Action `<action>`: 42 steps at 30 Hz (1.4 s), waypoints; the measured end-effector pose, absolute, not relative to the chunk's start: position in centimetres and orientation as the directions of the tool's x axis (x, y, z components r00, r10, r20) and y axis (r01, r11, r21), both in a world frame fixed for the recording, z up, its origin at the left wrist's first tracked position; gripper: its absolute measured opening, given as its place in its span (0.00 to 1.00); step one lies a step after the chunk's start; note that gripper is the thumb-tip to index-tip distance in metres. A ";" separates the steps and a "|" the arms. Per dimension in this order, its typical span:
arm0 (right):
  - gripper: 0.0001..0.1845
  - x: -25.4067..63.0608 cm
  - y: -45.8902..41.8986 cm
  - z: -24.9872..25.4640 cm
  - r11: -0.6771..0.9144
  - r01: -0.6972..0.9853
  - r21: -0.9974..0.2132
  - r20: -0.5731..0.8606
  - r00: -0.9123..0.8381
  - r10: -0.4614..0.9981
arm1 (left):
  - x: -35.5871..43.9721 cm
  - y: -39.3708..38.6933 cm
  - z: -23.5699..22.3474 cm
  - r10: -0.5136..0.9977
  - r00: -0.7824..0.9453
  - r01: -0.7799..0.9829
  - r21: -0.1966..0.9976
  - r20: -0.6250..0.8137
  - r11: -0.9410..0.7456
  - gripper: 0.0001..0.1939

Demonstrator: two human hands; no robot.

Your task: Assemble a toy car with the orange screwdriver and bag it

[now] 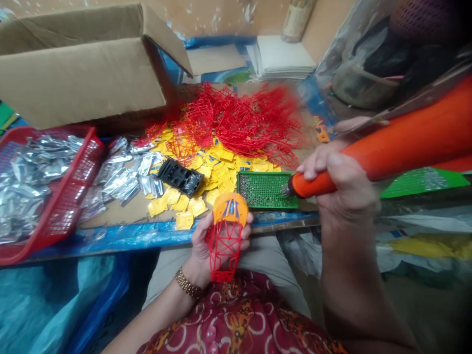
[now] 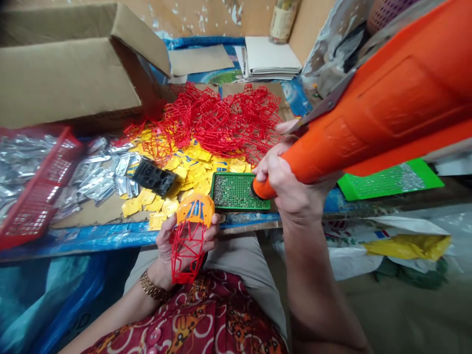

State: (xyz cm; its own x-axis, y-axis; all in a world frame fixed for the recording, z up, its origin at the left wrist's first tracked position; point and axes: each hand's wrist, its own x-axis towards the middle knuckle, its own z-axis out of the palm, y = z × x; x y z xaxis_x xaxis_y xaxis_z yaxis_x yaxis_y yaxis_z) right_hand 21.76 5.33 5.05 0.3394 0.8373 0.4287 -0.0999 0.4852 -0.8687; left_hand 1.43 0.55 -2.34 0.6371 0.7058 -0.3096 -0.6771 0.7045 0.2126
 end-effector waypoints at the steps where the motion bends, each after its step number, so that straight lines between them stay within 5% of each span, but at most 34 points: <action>1: 0.17 22.0 5.3 4.7 0.497 -0.097 -0.862 0.436 0.360 0.825 | 1.4 0.5 -2.3 0.708 0.629 -0.678 0.219 -0.321 0.702 0.28; 42: 0.13 21.8 4.9 3.1 0.543 -0.067 -0.837 0.486 0.367 0.793 | 1.4 0.6 -2.5 0.721 0.613 -0.677 0.256 -0.323 0.690 0.27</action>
